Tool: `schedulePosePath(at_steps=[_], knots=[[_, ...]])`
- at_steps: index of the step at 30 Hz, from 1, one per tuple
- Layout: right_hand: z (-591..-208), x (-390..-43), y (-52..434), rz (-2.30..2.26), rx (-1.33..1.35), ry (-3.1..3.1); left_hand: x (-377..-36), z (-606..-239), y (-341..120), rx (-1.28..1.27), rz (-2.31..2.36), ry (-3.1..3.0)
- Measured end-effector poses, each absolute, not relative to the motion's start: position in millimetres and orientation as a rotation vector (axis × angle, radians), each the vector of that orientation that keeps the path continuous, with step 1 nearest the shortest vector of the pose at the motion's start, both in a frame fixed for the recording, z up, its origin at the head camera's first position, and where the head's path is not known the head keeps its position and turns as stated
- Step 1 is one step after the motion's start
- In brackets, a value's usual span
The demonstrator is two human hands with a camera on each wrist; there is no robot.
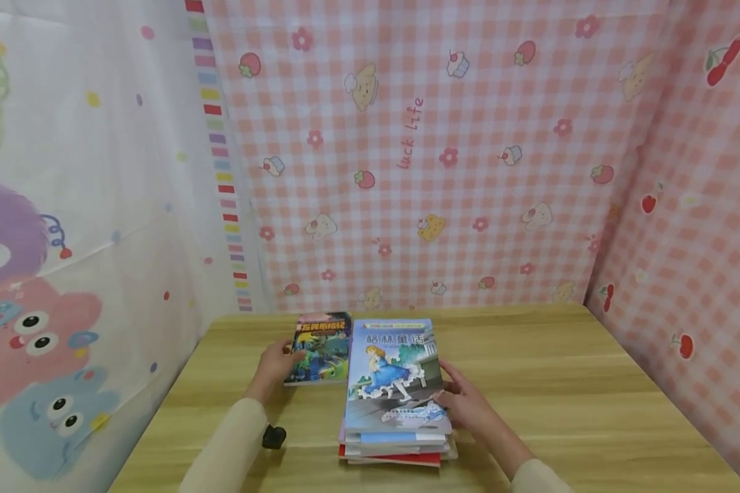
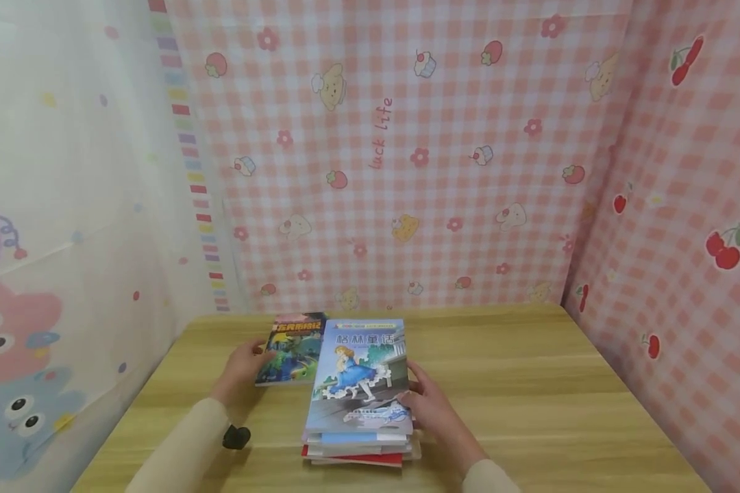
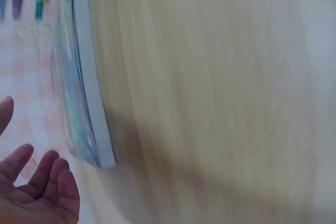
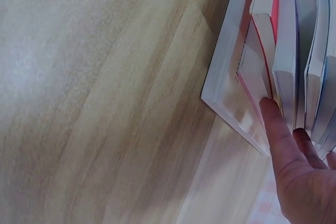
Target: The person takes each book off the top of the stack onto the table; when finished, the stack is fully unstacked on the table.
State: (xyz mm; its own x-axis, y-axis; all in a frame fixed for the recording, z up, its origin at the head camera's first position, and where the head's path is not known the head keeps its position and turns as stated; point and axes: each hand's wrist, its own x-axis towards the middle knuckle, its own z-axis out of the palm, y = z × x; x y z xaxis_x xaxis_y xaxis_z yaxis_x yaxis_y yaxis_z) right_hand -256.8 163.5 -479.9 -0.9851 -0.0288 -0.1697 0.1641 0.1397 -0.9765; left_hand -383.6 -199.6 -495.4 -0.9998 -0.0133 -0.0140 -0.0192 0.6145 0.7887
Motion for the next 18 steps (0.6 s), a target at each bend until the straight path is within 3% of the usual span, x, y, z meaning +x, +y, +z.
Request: schedulePosePath(at_steps=[10,18], knots=[[-479,-257,158,-1.947,0.159,2.279,-329,-480,-152,0.145,1.776,2.424],[-481,-254,158,-1.946,0.152,2.254,-287,-488,-132,0.363,1.69,2.276]])
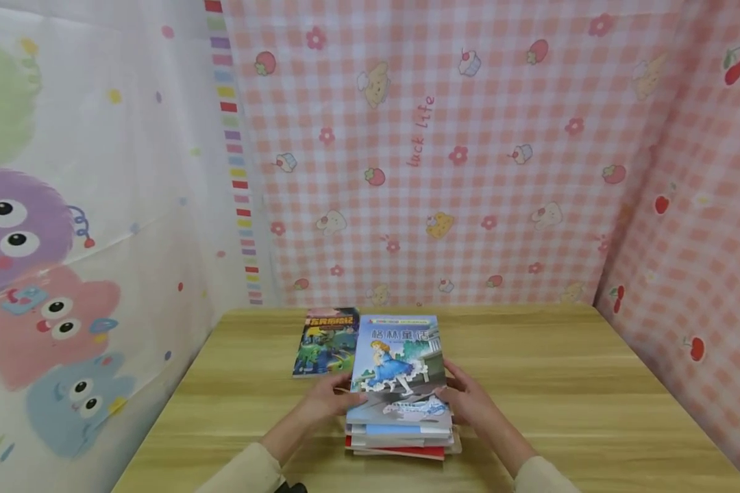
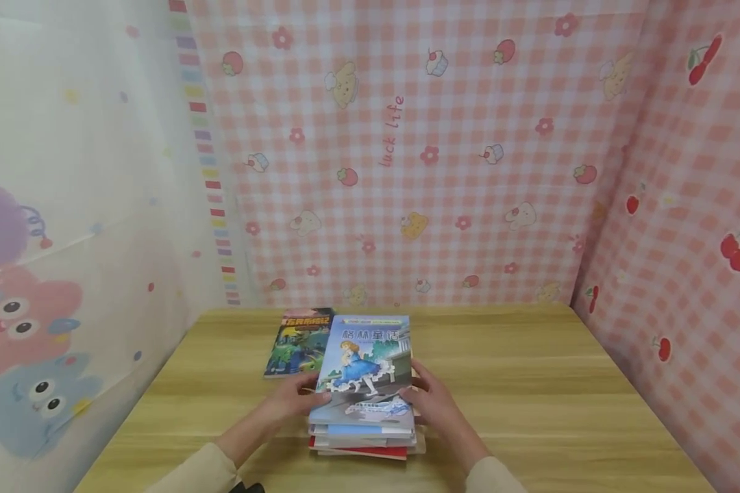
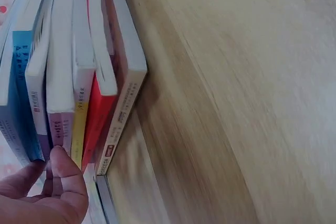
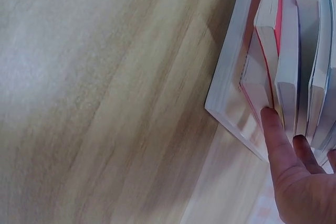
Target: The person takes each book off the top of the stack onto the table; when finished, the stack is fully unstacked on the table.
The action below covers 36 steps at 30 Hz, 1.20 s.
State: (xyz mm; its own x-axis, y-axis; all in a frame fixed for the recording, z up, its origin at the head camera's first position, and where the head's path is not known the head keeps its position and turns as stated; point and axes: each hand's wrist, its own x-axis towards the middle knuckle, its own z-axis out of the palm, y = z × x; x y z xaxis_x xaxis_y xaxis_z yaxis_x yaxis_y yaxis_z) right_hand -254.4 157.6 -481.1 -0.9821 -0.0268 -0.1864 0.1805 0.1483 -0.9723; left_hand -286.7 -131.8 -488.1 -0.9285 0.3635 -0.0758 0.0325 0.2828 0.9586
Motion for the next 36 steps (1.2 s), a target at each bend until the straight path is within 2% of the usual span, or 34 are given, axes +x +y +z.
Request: schedulePosePath(at_steps=[7,19,26,36], knots=[[-485,-256,158,-1.992,0.128,2.214,-287,-489,-131,0.216,1.882,2.119],[-493,-255,152,-1.851,0.082,2.363,-295,-490,-164,0.039,2.129,1.944],[-487,-253,158,-1.81,0.142,2.373,-310,-485,-175,0.021,2.221,1.921],[-488,-252,152,-1.835,0.135,2.346,-327,-482,-246,-0.086,2.343,1.896]])
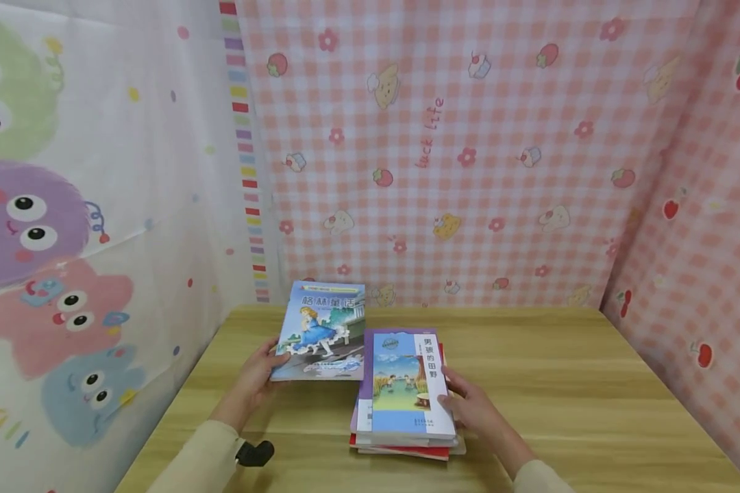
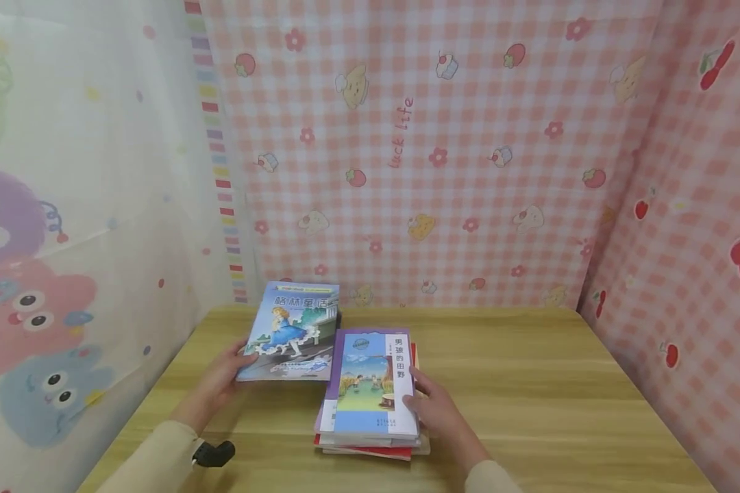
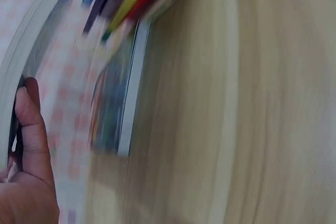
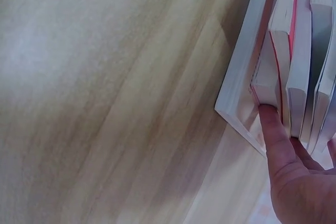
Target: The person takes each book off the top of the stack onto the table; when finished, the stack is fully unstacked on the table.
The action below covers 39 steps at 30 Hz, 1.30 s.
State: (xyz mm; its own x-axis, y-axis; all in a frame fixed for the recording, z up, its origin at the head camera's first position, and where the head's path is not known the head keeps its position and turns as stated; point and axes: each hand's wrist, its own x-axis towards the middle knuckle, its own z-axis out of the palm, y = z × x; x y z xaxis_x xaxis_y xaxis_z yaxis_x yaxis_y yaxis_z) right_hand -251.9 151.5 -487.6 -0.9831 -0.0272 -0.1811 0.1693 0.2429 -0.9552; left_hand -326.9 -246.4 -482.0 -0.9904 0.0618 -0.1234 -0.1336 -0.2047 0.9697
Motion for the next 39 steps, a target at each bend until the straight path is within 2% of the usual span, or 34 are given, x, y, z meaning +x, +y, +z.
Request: schedulePosePath(at_steps=[12,18,30,36,39], knots=[[-496,-252,148,-1.859,0.14,2.311,-340,-482,-345,-0.244,2.163,2.14],[-493,-251,149,-1.882,0.115,2.3,-341,-484,-370,-0.26,2.007,2.305],[-488,-252,158,-1.833,0.115,2.343,-360,-493,-353,-0.34,1.821,2.492],[-489,-254,159,-1.841,0.13,2.334,-365,-477,-332,-0.293,1.345,2.924],[-490,-254,159,-1.858,0.128,2.315,-368,-471,-316,-0.245,1.381,2.908]])
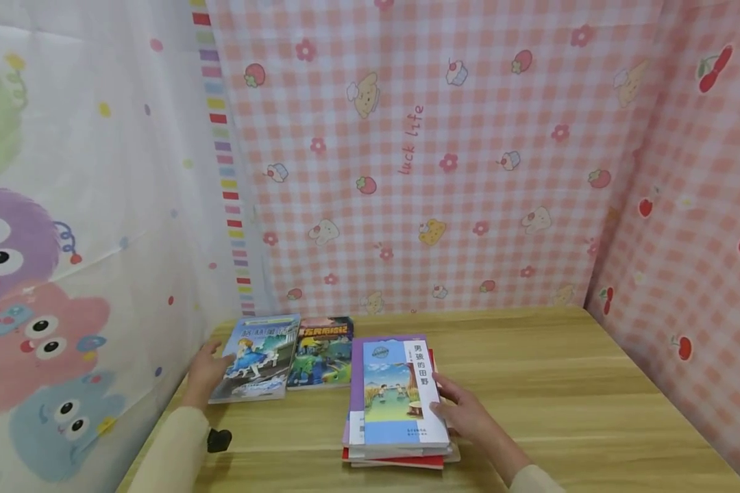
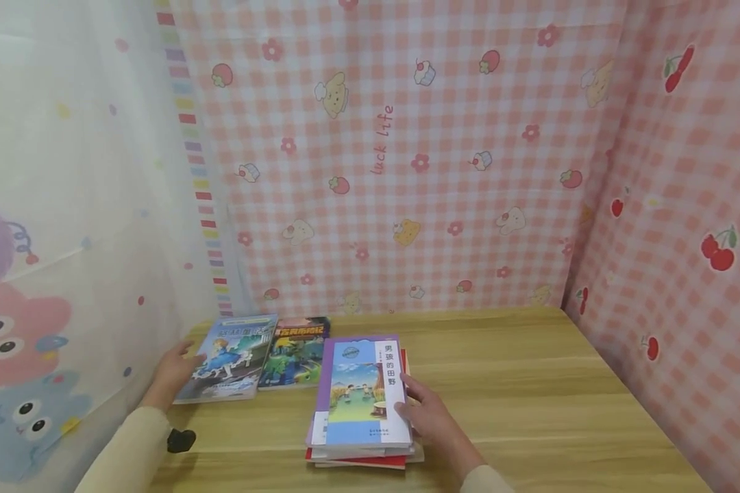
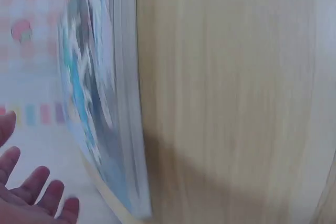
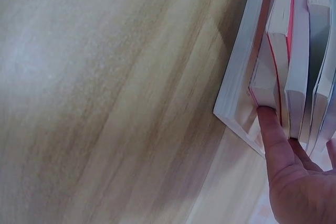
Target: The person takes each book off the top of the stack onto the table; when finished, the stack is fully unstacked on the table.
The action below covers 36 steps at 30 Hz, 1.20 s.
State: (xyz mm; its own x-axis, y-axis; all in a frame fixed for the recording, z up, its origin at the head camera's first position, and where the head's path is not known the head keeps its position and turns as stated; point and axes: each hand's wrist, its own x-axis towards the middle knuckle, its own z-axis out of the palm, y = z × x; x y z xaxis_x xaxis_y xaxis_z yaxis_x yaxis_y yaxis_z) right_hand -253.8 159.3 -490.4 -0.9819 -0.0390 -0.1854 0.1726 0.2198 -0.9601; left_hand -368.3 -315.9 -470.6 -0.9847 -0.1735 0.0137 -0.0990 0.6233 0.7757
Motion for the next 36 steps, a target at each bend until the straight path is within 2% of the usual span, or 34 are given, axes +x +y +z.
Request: schedulePosePath(at_steps=[7,16,28,36], knots=[[-488,-254,157,-1.891,0.126,2.315,-367,-468,-268,0.043,-1.605,-2.652],[-486,-257,155,-1.805,0.191,2.36,-354,-472,-220,-0.021,-1.725,-2.636],[-486,-251,152,-1.833,0.137,2.397,-306,-485,-151,-0.23,-2.024,-2.553],[-488,-247,149,-1.812,0.041,2.476,-288,-494,-128,-0.453,-2.01,-2.685]])
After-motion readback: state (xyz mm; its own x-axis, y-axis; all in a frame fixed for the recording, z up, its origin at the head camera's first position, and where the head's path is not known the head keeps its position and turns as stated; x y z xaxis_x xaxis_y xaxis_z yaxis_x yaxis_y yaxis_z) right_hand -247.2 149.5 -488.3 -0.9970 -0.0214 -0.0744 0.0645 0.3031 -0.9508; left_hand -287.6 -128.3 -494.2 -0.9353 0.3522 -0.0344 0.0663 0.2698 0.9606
